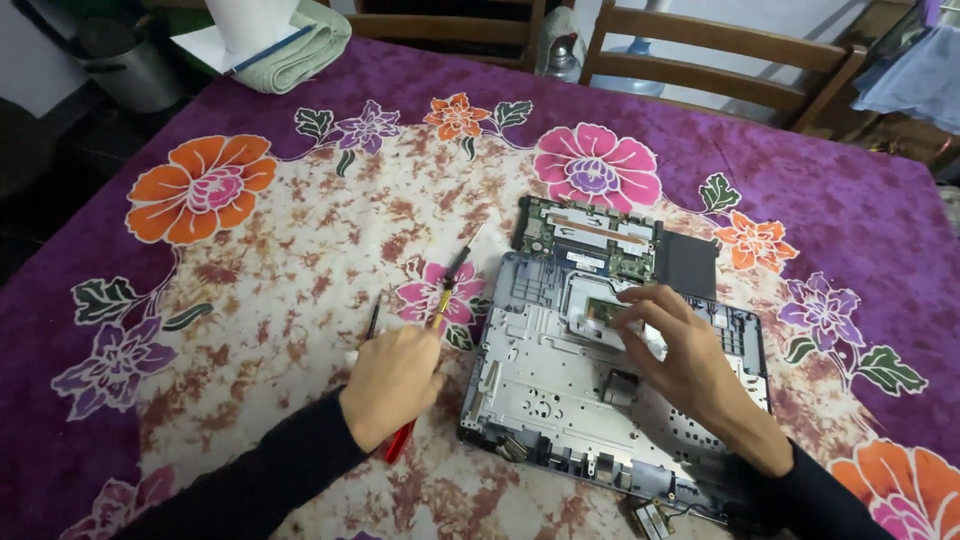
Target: Disassembling a laptop to remove the motherboard, involving unscrewing, disconnecting ribbon cables, and prying components apart.
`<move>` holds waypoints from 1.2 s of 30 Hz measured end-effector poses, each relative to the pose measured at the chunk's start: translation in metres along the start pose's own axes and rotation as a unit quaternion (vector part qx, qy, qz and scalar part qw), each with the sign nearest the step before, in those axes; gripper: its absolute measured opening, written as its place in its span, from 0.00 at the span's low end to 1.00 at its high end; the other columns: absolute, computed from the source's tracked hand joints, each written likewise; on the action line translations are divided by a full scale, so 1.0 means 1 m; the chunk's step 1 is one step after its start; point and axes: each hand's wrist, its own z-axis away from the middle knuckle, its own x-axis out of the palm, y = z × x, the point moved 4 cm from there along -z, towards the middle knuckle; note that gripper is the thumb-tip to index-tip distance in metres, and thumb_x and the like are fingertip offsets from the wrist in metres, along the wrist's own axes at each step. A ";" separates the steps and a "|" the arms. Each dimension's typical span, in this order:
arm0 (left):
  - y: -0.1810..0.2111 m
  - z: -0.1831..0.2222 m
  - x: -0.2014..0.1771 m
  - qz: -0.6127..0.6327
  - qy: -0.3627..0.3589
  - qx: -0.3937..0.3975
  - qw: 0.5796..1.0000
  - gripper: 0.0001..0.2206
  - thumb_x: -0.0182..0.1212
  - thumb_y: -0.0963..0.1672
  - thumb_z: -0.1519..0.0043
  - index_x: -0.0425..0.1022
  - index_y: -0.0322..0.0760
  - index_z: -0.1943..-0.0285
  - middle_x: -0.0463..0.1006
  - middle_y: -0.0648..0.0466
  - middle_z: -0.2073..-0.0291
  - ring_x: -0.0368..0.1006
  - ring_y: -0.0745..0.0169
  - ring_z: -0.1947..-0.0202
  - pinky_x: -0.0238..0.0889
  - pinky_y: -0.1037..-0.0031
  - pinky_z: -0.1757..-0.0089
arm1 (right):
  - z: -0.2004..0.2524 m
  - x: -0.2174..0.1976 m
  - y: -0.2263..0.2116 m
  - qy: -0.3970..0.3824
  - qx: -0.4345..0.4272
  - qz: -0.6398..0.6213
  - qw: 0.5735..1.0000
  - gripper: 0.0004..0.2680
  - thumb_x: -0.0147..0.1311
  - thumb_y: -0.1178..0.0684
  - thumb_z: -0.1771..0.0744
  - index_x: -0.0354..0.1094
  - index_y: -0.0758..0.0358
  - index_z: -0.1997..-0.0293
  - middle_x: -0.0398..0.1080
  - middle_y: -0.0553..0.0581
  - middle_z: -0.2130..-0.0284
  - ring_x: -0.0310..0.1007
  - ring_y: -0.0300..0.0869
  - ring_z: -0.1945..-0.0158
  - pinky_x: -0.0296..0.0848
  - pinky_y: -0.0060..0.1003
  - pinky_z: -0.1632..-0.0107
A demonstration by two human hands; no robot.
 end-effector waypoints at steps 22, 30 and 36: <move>0.115 -0.051 -0.062 0.716 -0.051 0.027 0.696 0.14 0.65 0.39 0.40 0.70 0.36 0.47 0.79 0.46 0.59 0.81 0.53 0.63 0.80 0.66 0.60 | 0.006 -0.023 -0.064 0.003 -0.203 -0.022 0.979 0.12 0.62 0.60 0.33 0.66 0.66 0.45 0.72 0.56 0.63 0.73 0.43 0.67 0.74 0.36 0.63; 0.115 -0.068 -0.034 0.264 0.009 0.317 0.911 0.33 0.51 0.65 0.46 0.73 0.43 0.46 0.73 0.52 0.47 0.72 0.59 0.51 0.69 0.61 0.50 | -0.003 -0.054 -0.038 0.116 -0.030 0.033 0.992 0.03 0.51 0.59 0.31 0.68 0.62 0.54 0.77 0.53 0.65 0.76 0.36 0.73 0.69 0.27 0.73; 0.109 -0.083 -0.020 0.247 0.074 0.355 0.899 0.07 0.64 0.46 0.38 0.80 0.40 0.58 0.81 0.55 0.60 0.71 0.60 0.58 0.67 0.67 0.55 | -0.010 -0.043 -0.046 0.030 -0.024 -0.006 0.999 0.04 0.50 0.54 0.30 0.65 0.63 0.58 0.77 0.51 0.73 0.79 0.35 0.76 0.70 0.26 0.75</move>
